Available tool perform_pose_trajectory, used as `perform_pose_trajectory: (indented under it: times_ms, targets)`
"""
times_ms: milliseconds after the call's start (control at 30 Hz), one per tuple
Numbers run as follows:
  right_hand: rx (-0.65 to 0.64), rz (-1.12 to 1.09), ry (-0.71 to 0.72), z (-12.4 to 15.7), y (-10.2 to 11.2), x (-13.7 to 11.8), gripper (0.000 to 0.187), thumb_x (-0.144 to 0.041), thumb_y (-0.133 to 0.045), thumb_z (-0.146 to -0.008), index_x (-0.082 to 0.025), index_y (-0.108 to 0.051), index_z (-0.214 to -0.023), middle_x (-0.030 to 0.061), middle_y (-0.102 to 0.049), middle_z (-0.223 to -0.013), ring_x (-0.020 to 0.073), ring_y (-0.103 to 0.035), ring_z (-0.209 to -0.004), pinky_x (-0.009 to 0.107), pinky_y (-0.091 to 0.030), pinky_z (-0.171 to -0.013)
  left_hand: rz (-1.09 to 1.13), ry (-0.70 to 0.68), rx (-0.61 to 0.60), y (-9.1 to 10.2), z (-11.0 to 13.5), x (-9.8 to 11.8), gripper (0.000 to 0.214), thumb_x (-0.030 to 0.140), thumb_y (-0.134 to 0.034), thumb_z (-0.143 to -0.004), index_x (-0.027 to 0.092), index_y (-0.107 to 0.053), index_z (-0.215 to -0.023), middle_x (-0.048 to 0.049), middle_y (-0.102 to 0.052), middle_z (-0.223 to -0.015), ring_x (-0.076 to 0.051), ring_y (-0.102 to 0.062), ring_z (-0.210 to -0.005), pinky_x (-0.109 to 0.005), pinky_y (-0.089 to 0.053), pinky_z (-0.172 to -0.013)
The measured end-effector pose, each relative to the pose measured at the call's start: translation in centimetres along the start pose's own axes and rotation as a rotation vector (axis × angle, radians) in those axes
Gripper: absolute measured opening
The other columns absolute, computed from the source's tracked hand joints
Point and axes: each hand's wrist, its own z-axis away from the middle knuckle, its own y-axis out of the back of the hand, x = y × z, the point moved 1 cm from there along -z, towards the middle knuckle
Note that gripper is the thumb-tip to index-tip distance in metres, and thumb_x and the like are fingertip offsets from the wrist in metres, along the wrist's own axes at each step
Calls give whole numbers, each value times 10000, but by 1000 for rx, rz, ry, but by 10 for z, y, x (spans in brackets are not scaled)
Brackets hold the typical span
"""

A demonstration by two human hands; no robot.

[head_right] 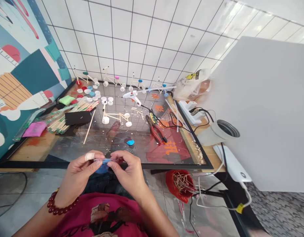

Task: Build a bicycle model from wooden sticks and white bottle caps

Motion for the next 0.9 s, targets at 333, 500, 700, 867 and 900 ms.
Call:
perform_pose_trajectory:
  times_ms: [333, 500, 700, 867, 900]
  targets:
    - [15, 126, 337, 1, 3, -3, 228, -84, -672, -871, -253, -712, -1018, 40, -706, -988, 146, -687, -910, 281, -579, -826, 287, 190, 68, -6, 2, -1, 216, 373, -786, -800, 258, -811, -981, -69, -738, -1148, -195, -673, -1065, -249, -540, -900]
    - [-25, 117, 389, -1, 5, -7, 272, -55, -623, -897, -268, -722, -1034, 46, -674, -1048, 140, -693, -916, 271, -598, -781, 140, 315, -383, 1, -7, 7, 662, 221, -878, -677, 304, -661, -1297, -55, -736, -1185, -183, -701, -968, -258, -549, -851]
    - [-8, 259, 553, 5, 9, -2, 364, -3, -645, -838, -301, -730, -1030, 36, -617, -1164, 172, -649, -1044, 335, -584, -857, -110, 329, -324, -6, -12, 9, 343, 318, -779, -764, 172, -753, -1073, -73, -768, -993, -185, -681, -863, -267, -527, -803]
    - [-43, 330, 544, 5, 9, -8, 219, -65, -603, -865, -240, -691, -963, 62, -610, -1178, 206, -613, -1092, 416, -543, -931, -175, 269, -303, -8, -11, 10, 232, 305, -774, -737, 155, -754, -912, -60, -744, -886, -182, -656, -805, -263, -508, -754]
    - [-50, 359, 536, 5, 9, -11, 198, -97, -598, -871, -231, -685, -988, 78, -604, -1199, 222, -602, -1114, 439, -531, -948, -212, 233, -311, -7, -11, 11, 191, 280, -763, -744, 158, -749, -891, -49, -728, -863, -175, -644, -792, -254, -499, -736]
